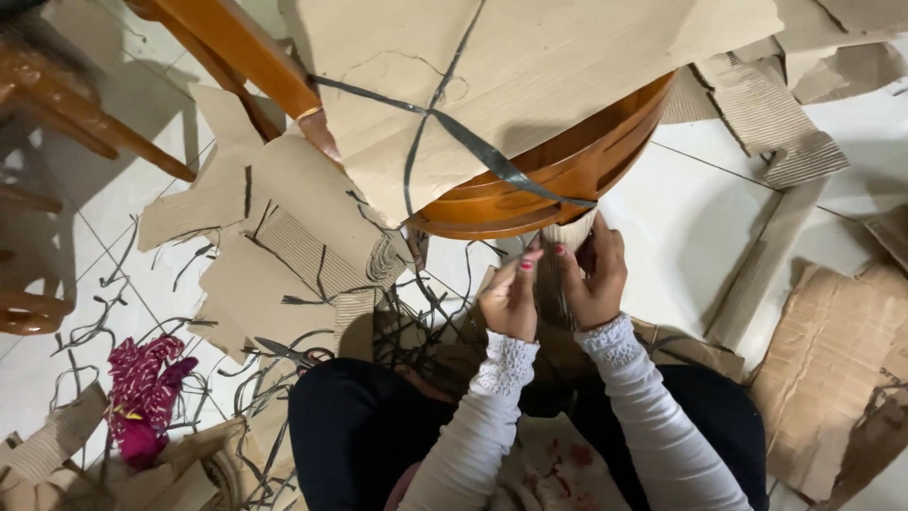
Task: Wrapping the legs of a wooden chair with corrugated cardboard and securing it with wire ties for protection.
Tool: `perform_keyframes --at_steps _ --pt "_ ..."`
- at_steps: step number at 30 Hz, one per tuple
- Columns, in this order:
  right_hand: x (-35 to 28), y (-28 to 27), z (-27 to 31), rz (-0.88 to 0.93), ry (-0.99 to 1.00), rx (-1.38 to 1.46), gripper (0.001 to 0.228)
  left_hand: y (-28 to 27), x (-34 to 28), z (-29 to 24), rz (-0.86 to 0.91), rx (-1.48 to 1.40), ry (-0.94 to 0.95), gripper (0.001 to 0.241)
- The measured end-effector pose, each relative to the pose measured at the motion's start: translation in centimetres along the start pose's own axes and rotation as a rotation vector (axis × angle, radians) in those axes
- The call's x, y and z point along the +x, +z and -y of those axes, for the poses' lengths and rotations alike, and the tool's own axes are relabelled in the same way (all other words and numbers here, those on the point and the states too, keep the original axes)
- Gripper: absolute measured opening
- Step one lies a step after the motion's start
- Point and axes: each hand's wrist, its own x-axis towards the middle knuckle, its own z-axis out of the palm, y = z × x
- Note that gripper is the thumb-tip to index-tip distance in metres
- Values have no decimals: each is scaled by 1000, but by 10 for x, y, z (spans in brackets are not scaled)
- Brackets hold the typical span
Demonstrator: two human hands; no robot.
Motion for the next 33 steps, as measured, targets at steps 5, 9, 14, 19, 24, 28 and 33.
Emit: perform_keyframes --at_steps 5,9,14,19,24,28,33 --pt "-24 17 -10 -84 96 93 44 -20 2 -6 197 -154 119 17" --pt "-14 18 0 -97 -74 -119 29 -17 4 8 133 48 356 13" --pt "-20 13 -6 -28 -152 -119 16 -21 2 -17 159 182 561 15" --pt "-16 4 0 9 -172 24 26 -25 0 -52 233 111 633 17" --pt "-18 -16 -5 48 -191 78 16 -18 6 -74 273 21 658 16" --pt "-9 -24 14 69 -185 90 16 -13 32 -46 534 231 640 23" --pt "-15 -26 0 69 -116 27 13 -23 49 0 556 703 649 24"
